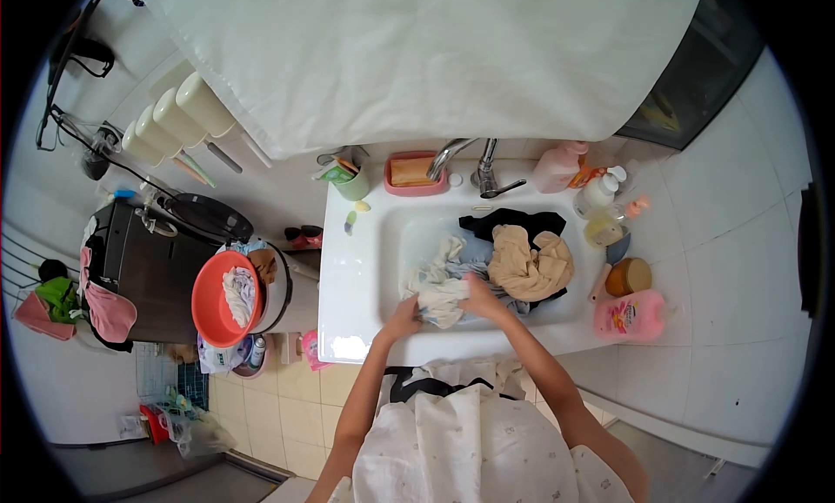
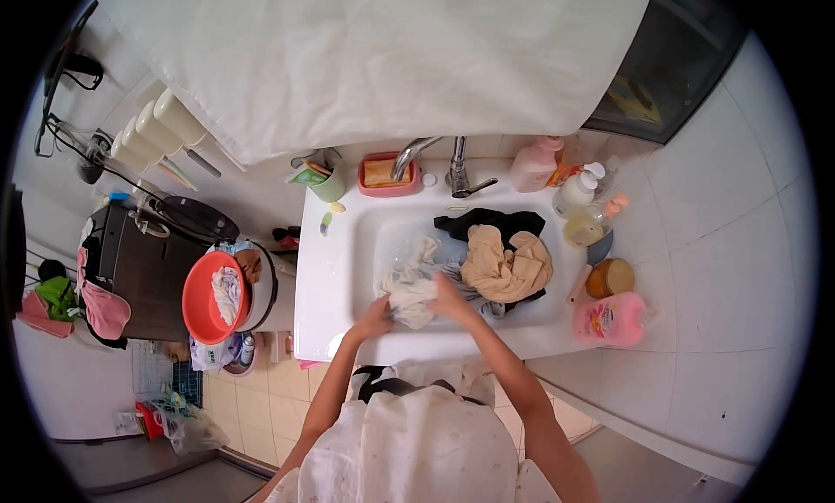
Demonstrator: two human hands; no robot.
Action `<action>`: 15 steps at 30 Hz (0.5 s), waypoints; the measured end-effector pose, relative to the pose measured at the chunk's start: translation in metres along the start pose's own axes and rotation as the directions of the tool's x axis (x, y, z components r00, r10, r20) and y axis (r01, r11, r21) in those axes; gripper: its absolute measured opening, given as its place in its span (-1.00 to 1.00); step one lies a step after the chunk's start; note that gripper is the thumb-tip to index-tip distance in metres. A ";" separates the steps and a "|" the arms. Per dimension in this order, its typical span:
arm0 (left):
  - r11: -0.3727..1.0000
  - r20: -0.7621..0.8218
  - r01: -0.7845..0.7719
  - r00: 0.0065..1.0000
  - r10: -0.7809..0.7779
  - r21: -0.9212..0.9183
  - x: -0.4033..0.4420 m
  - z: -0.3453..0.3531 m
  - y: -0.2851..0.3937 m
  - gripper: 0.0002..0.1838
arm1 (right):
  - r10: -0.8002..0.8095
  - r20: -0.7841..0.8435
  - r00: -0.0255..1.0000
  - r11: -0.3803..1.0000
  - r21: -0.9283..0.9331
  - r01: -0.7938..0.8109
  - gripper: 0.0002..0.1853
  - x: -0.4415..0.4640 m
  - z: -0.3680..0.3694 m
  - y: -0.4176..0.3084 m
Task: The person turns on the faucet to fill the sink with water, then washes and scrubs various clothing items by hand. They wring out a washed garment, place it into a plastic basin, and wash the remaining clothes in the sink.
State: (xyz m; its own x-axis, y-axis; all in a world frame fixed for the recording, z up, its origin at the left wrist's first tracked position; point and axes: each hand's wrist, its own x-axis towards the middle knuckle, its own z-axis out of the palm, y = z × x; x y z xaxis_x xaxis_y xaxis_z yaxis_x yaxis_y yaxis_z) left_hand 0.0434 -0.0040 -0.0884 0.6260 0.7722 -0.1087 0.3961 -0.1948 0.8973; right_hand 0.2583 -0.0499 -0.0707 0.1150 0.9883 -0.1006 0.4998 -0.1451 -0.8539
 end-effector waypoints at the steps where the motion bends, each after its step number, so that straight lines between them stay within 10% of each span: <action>1: 0.989 0.084 0.061 0.995 -0.050 -0.132 -0.003 0.001 -0.008 -0.50 | -0.048 0.109 0.993 0.993 -0.101 0.059 -0.61 -0.002 -0.004 0.005; 6: 0.996 0.130 0.090 0.987 -0.089 0.000 0.012 -0.006 -0.035 -0.54 | -0.034 0.145 0.989 0.906 -0.412 0.092 -0.51 0.019 -0.013 -0.003; 8: 0.850 -0.378 0.115 0.920 0.104 0.514 0.020 0.004 -0.029 -0.55 | -0.125 0.010 0.992 0.840 -0.531 0.111 -0.49 0.027 -0.005 -0.005; 9: 0.849 -0.380 0.117 0.919 0.103 0.515 0.027 0.007 -0.027 -0.55 | -0.188 -0.033 0.982 0.809 -0.572 0.136 -0.51 0.030 -0.001 -0.006; 15: 0.885 -0.313 0.436 0.828 -0.466 -0.165 0.040 0.021 -0.019 -0.47 | -0.096 0.026 0.995 0.775 -0.625 0.091 -0.67 0.036 0.028 0.028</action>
State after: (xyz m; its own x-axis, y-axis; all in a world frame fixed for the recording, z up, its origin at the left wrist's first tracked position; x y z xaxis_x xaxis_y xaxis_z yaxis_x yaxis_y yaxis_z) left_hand 0.0747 0.0178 -0.1188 0.1230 0.9192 -0.3740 0.5121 0.2640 0.8174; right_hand 0.2527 -0.0168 -0.1125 0.0441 0.9985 -0.0313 0.9344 -0.0523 -0.3523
